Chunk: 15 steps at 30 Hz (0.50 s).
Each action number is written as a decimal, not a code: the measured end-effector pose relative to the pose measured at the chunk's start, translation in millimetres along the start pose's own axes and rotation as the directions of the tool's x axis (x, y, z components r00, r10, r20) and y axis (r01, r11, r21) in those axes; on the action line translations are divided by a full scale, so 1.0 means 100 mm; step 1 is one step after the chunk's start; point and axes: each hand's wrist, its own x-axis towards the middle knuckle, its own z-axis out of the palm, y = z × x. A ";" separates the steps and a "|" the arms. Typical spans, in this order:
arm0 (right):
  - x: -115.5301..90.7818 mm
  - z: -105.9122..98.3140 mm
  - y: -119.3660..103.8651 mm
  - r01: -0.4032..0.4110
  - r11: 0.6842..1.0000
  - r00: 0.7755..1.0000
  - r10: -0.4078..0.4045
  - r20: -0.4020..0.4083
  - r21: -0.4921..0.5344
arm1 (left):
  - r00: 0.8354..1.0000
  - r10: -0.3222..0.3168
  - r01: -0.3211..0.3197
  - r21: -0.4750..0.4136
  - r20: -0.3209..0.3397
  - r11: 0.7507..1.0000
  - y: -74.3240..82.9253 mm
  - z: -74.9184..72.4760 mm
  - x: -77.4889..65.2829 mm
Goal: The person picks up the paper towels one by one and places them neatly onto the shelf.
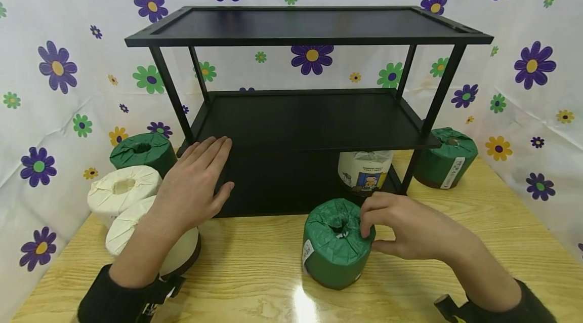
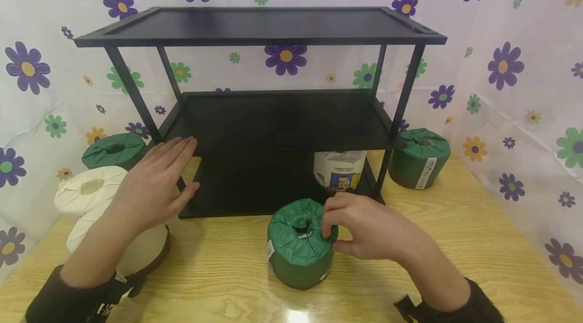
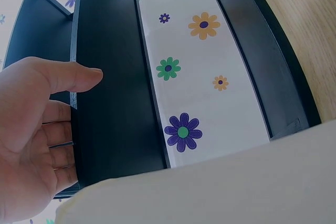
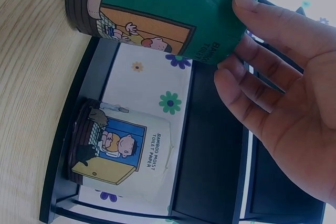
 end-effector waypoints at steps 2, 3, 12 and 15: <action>0.00 0.00 -0.01 -0.006 1.000 1.000 0.006 0.002 0.002 | 1.000 0.000 0.000 0.000 0.000 1.000 0.00 0.00 0.00; 0.00 -0.01 -0.01 -0.009 1.000 1.000 0.009 0.005 0.005 | 1.000 0.000 0.000 0.000 0.000 1.000 0.00 0.00 0.00; 0.00 -0.01 -0.05 -0.040 0.998 0.999 0.038 0.027 0.042 | 1.000 -0.007 0.007 0.004 0.010 1.000 0.00 0.00 0.00; 0.00 -0.01 -0.06 -0.050 0.997 0.998 0.047 0.036 0.059 | 1.000 -0.008 0.007 0.003 0.012 1.000 0.00 0.00 0.00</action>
